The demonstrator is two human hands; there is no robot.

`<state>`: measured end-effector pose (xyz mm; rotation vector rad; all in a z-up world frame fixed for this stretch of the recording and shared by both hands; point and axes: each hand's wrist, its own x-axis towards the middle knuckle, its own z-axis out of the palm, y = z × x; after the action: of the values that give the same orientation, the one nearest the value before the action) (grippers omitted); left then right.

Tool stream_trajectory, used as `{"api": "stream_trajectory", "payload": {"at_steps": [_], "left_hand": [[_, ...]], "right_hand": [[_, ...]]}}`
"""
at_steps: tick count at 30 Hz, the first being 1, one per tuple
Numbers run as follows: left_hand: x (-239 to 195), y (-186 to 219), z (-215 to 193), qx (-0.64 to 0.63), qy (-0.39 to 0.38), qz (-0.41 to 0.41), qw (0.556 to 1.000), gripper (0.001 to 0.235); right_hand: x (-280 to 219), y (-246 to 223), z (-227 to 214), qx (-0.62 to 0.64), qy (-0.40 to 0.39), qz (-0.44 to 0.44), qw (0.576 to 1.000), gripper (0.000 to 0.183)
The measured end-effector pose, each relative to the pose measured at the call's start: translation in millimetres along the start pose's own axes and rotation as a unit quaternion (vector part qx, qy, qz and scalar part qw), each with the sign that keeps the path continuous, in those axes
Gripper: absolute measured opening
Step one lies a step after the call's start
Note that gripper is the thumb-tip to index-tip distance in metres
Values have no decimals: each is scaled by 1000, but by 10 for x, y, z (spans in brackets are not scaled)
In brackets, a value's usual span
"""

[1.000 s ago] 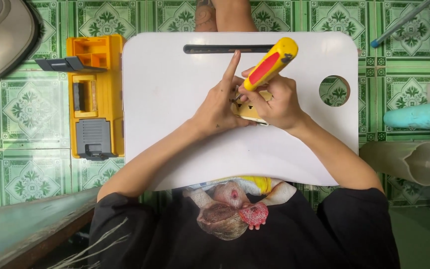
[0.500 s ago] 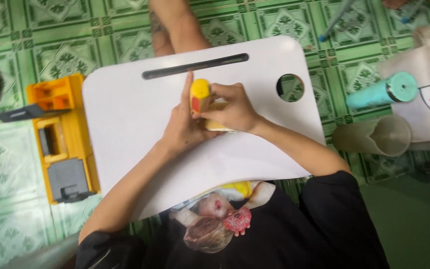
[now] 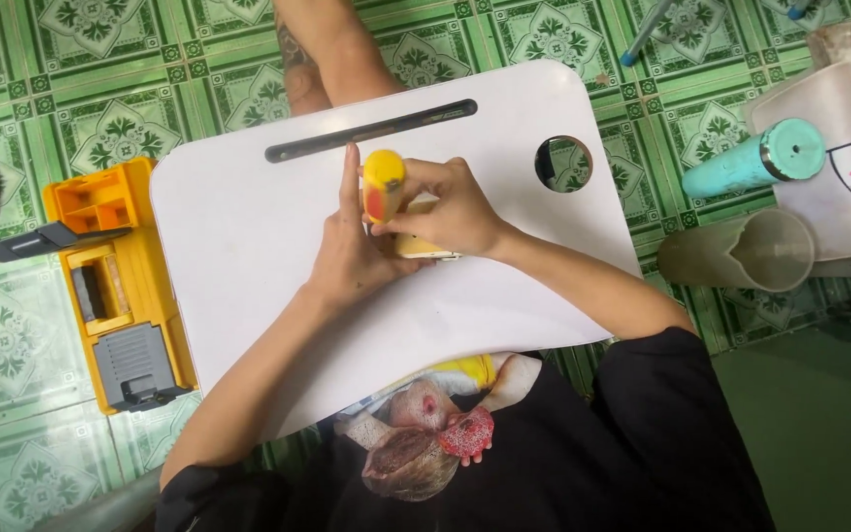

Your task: The person uses a screwdriver to remove screws from an electrical socket, separates the faceplate from the housing, and then reassembles the unit by screwing the faceplate back onto the housing.

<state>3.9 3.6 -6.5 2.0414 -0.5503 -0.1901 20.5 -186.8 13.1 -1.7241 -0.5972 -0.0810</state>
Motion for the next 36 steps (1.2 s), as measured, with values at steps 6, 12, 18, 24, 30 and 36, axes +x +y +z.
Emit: {"api": "stream_trajectory", "payload": {"at_steps": [6, 12, 18, 24, 30, 36], "left_hand": [[-6, 39, -11, -15, 27, 37, 999, 150], [5, -23, 36, -8, 37, 76, 996, 147], [10, -18, -16, 26, 53, 119, 991, 154], [28, -42, -56, 57, 5, 88, 994, 131], [71, -18, -86, 46, 40, 92, 994, 137], [128, -74, -147, 77, 15, 48, 996, 113]], "right_hand": [[117, -340, 40, 13, 17, -47, 999, 19], [88, -211, -40, -23, 13, -118, 993, 21], [12, -78, -95, 21, 19, -128, 991, 4], [-228, -291, -438, 36, 139, -31, 989, 23], [-357, 275, -856, -94, 71, 0, 993, 13], [-156, -99, -623, -138, -35, 7, 990, 62]]}}
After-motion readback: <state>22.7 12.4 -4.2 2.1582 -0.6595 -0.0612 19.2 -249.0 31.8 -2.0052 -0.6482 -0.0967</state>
